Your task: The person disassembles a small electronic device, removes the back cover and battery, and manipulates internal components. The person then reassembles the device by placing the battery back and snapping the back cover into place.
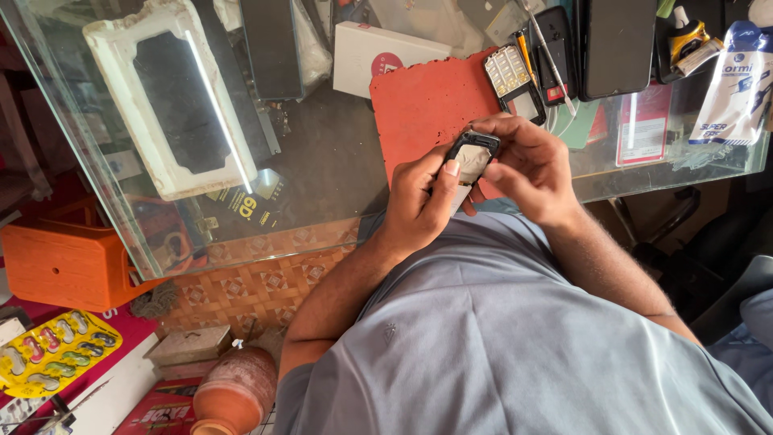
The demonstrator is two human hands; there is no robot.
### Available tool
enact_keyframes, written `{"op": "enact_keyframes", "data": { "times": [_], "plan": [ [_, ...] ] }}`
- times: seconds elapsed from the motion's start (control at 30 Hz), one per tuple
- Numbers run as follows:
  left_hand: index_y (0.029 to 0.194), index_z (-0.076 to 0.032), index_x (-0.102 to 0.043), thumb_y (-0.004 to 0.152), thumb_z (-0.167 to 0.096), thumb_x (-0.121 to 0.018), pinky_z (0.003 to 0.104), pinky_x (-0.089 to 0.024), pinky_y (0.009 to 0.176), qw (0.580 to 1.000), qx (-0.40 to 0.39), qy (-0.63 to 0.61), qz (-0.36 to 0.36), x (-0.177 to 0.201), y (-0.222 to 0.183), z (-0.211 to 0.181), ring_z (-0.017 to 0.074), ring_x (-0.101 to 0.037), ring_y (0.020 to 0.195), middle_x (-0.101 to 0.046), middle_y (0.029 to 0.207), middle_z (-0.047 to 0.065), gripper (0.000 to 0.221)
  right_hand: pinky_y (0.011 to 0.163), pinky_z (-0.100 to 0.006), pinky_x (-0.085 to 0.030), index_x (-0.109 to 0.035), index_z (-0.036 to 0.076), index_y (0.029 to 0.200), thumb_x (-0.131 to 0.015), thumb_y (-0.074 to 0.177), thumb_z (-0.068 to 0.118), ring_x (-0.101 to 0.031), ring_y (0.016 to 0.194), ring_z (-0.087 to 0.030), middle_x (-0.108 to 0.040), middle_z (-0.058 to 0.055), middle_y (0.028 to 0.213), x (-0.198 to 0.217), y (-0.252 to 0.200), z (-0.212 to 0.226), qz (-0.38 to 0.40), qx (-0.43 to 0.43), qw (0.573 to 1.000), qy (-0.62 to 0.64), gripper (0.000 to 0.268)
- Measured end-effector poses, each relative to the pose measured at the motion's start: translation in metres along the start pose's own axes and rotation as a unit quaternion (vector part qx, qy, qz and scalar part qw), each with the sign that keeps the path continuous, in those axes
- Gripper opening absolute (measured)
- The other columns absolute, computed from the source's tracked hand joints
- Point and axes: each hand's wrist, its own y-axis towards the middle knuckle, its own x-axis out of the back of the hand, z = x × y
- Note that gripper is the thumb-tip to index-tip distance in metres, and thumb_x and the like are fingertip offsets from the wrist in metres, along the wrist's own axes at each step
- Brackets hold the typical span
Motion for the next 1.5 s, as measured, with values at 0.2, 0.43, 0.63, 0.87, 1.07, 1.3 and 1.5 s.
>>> {"op": "enact_keyframes", "data": {
  "times": [0.2, 0.43, 0.63, 0.87, 1.07, 1.3, 1.5],
  "plan": [
    [0.124, 0.006, -0.064, 0.112, -0.014, -0.051, 0.024, -0.058, 0.06, 0.998, -0.029, 0.04, -0.025, -0.006, 0.001, -0.002, 0.0101, -0.068, 0.072, -0.069, 0.085, 0.007, 0.027, 0.072, -0.031, -0.064, -0.061, -0.01, 0.115, -0.064, 0.106, -0.003, -0.07, 0.095, -0.016, -0.067, -0.014, 0.111, 0.008, -0.013, -0.018, -0.036, 0.02, 0.996, -0.081, 0.012],
    [0.121, 0.006, -0.063, 0.11, -0.016, -0.055, 0.024, -0.056, 0.057, 1.0, -0.009, 0.027, -0.012, -0.006, 0.0, -0.005, 0.0094, -0.067, 0.069, -0.07, 0.087, 0.007, 0.027, 0.069, -0.023, -0.056, -0.069, -0.008, 0.124, -0.06, 0.112, 0.004, -0.068, 0.081, -0.01, -0.074, -0.014, 0.104, 0.014, -0.018, -0.025, -0.082, 0.052, 0.967, -0.238, 0.02],
    [0.122, 0.006, -0.06, 0.116, -0.029, -0.04, 0.025, -0.055, 0.06, 0.999, 0.032, 0.018, 0.017, -0.001, 0.0, -0.003, 0.0104, -0.066, 0.068, -0.07, 0.084, 0.007, 0.041, 0.074, -0.026, -0.065, -0.053, -0.004, 0.133, -0.059, 0.101, 0.008, -0.07, 0.104, -0.014, -0.067, -0.016, 0.13, -0.008, 0.001, 0.001, 0.009, 0.031, 0.999, -0.038, 0.035],
    [0.126, 0.005, -0.059, 0.117, -0.037, -0.038, 0.025, -0.057, 0.065, 0.998, 0.0, 0.015, 0.055, 0.004, -0.003, 0.002, 0.0114, -0.069, 0.075, -0.068, 0.089, 0.007, 0.047, 0.075, -0.029, -0.064, -0.063, -0.008, 0.122, -0.066, 0.105, 0.004, -0.073, 0.095, -0.015, -0.074, -0.018, 0.114, 0.006, -0.006, -0.023, -0.025, 0.024, 0.991, -0.13, 0.02],
    [0.121, 0.006, -0.062, 0.111, -0.03, -0.052, 0.024, -0.054, 0.057, 0.998, 0.025, 0.018, 0.05, -0.004, 0.002, -0.003, 0.0095, -0.065, 0.068, -0.068, 0.089, 0.007, 0.039, 0.057, -0.021, -0.053, -0.072, -0.002, 0.113, -0.065, 0.107, 0.01, -0.064, 0.063, -0.008, -0.073, -0.006, 0.082, 0.014, -0.015, -0.04, -0.12, 0.042, 0.944, -0.303, 0.015],
    [0.113, 0.003, -0.065, 0.114, -0.022, -0.05, 0.025, -0.053, 0.055, 1.0, 0.008, 0.002, 0.025, -0.005, 0.01, 0.007, 0.0098, -0.065, 0.064, -0.068, 0.079, 0.006, 0.029, 0.058, -0.024, -0.063, -0.048, -0.003, 0.119, -0.061, 0.101, 0.016, -0.073, 0.082, -0.012, -0.07, -0.012, 0.117, 0.001, -0.008, -0.016, -0.024, 0.032, 0.995, -0.091, 0.029],
    [0.119, 0.002, -0.064, 0.114, -0.029, -0.042, 0.025, -0.052, 0.056, 0.998, 0.009, 0.055, 0.025, -0.01, 0.011, 0.003, 0.0096, -0.064, 0.063, -0.068, 0.079, 0.006, 0.038, 0.054, -0.025, -0.058, -0.058, -0.007, 0.114, -0.059, 0.107, 0.011, -0.072, 0.068, -0.012, -0.071, -0.012, 0.09, 0.002, -0.015, -0.028, -0.1, 0.082, 0.961, -0.243, 0.019]
  ]
}}
